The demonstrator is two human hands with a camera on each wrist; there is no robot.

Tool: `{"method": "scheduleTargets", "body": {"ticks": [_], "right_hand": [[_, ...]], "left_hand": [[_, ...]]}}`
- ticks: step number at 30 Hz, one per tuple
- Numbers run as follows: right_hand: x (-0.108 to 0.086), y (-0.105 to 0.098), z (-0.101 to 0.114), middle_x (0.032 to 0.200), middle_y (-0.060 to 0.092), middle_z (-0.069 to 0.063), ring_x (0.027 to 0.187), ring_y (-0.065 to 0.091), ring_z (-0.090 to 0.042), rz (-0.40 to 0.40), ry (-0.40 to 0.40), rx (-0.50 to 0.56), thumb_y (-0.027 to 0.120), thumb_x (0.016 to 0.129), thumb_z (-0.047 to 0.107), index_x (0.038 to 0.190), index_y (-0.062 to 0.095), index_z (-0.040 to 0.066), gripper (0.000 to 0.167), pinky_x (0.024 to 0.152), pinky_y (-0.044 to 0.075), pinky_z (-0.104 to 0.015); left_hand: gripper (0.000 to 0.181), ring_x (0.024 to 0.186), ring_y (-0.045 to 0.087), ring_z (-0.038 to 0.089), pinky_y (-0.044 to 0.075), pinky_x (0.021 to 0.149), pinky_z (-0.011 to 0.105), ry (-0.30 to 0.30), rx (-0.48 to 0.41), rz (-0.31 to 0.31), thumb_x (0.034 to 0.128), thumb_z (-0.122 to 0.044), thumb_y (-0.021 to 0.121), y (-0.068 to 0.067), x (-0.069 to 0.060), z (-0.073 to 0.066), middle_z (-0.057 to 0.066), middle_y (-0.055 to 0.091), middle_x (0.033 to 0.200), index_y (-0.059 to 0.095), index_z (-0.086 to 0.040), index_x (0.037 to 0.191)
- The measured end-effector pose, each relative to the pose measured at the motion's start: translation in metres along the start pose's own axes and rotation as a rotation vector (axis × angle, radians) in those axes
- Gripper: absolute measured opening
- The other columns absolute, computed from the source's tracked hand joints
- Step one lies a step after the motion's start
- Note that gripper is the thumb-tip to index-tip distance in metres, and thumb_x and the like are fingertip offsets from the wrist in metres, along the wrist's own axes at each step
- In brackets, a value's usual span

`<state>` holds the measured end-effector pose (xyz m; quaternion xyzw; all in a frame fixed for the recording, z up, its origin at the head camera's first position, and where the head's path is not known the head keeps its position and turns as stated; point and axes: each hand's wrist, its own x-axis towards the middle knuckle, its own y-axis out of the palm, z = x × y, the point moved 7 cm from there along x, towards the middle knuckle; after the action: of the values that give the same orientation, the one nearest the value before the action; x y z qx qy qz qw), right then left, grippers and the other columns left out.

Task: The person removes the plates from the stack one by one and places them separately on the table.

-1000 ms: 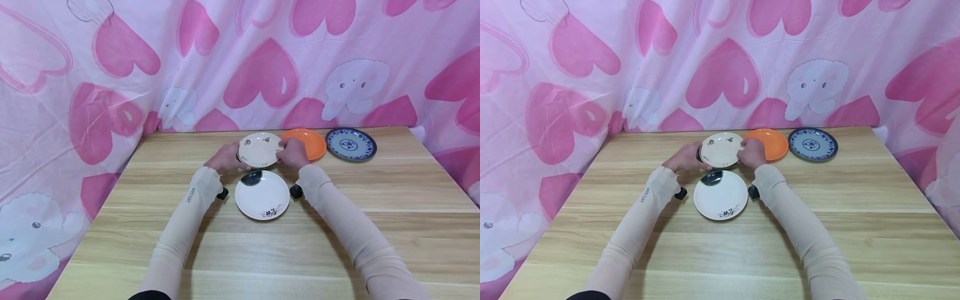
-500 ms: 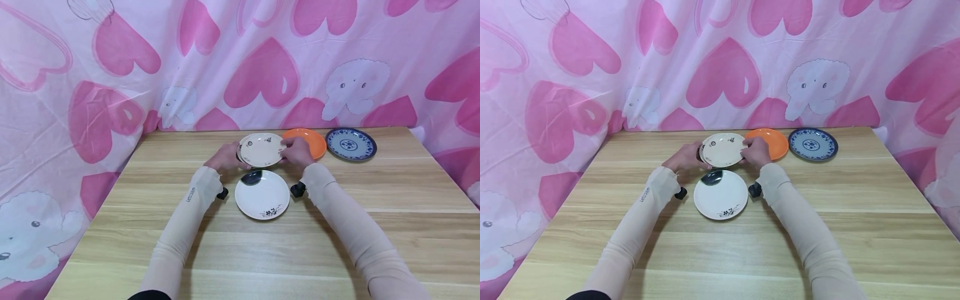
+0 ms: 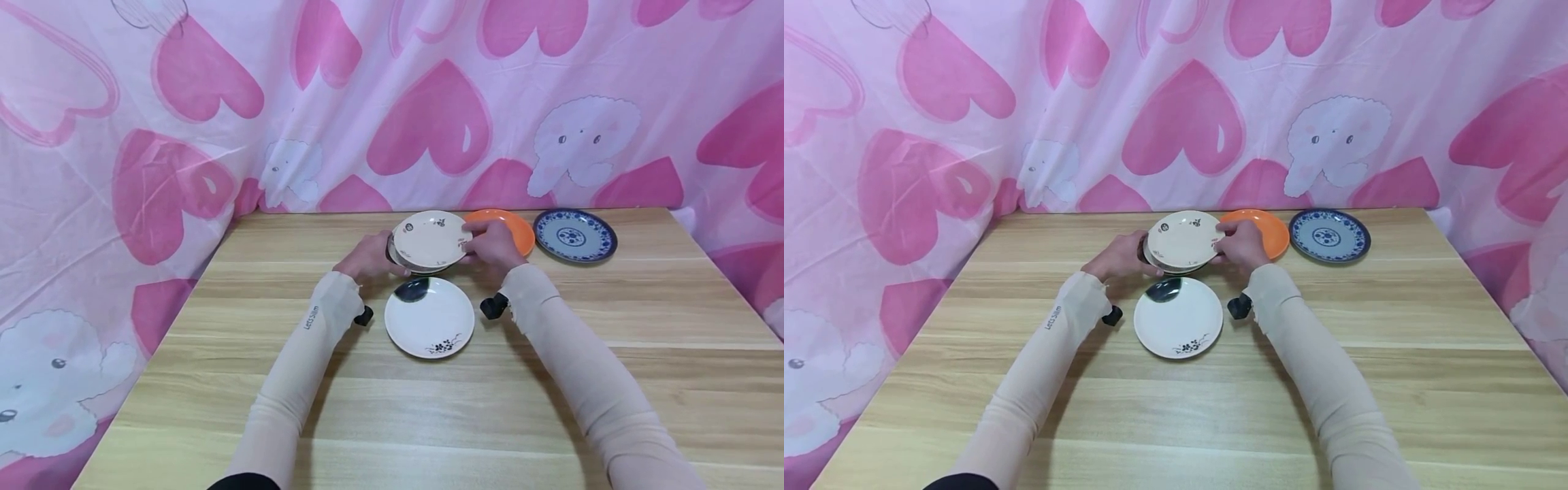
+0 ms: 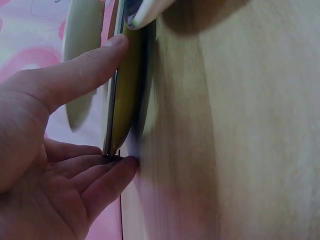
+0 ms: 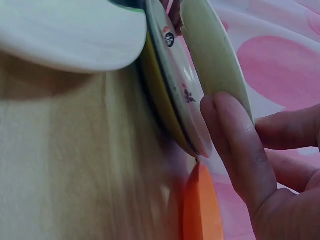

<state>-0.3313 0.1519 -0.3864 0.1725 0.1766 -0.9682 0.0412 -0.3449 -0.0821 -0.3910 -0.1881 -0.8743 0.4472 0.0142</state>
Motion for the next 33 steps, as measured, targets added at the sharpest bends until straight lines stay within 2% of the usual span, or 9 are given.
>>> {"method": "scheduleTargets", "body": {"ticks": [4, 12, 23, 33], "right_hand": [[-0.003, -0.006, 0.002, 0.137, 0.053, -0.016, 0.085, 0.070, -0.020, 0.004, -0.007, -0.013, 0.060, 0.094, -0.002, 0.148, 0.050, 0.014, 0.057, 0.095, 0.058, -0.041], [-0.009, -0.020, 0.003, 0.140, 0.052, -0.015, 0.092, 0.068, -0.024, 0.004, -0.026, -0.044, 0.062, 0.093, 0.002, 0.145, 0.054, 0.016, 0.054, 0.095, 0.058, -0.042], [-0.023, -0.041, -0.002, 0.148, 0.041, -0.015, 0.087, 0.067, -0.016, 0.067, -0.064, -0.003, 0.057, 0.093, -0.002, 0.148, 0.050, 0.012, 0.057, 0.096, 0.059, -0.043], [-0.034, -0.068, -0.019, 0.155, 0.033, -0.019, 0.086, 0.067, -0.014, 0.097, -0.063, -0.087, 0.058, 0.095, 0.001, 0.149, 0.046, 0.009, 0.056, 0.089, 0.061, -0.038]], "left_hand": [[0.089, 0.131, 0.055, 0.029, 0.040, 0.117, 0.044, 0.003, -0.001, -0.003, 0.0668, -0.026, 0.094, -0.001, 0.000, 0.001, 0.011, 0.061, 0.139, 0.049, -0.013, 0.142], [0.087, 0.131, 0.054, 0.031, 0.039, 0.117, 0.046, -0.029, -0.047, -0.006, 0.0666, -0.023, 0.094, -0.001, 0.000, 0.005, 0.012, 0.061, 0.138, 0.050, -0.012, 0.141], [0.077, 0.116, 0.060, 0.027, 0.046, 0.109, 0.043, 0.005, -0.060, -0.013, 0.0667, -0.023, 0.093, -0.001, -0.001, 0.006, 0.011, 0.066, 0.123, 0.054, -0.008, 0.131], [0.088, 0.130, 0.054, 0.031, 0.040, 0.117, 0.046, -0.039, -0.097, -0.001, 0.0675, -0.020, 0.093, 0.000, -0.001, 0.006, 0.013, 0.059, 0.140, 0.047, -0.010, 0.143]]}}
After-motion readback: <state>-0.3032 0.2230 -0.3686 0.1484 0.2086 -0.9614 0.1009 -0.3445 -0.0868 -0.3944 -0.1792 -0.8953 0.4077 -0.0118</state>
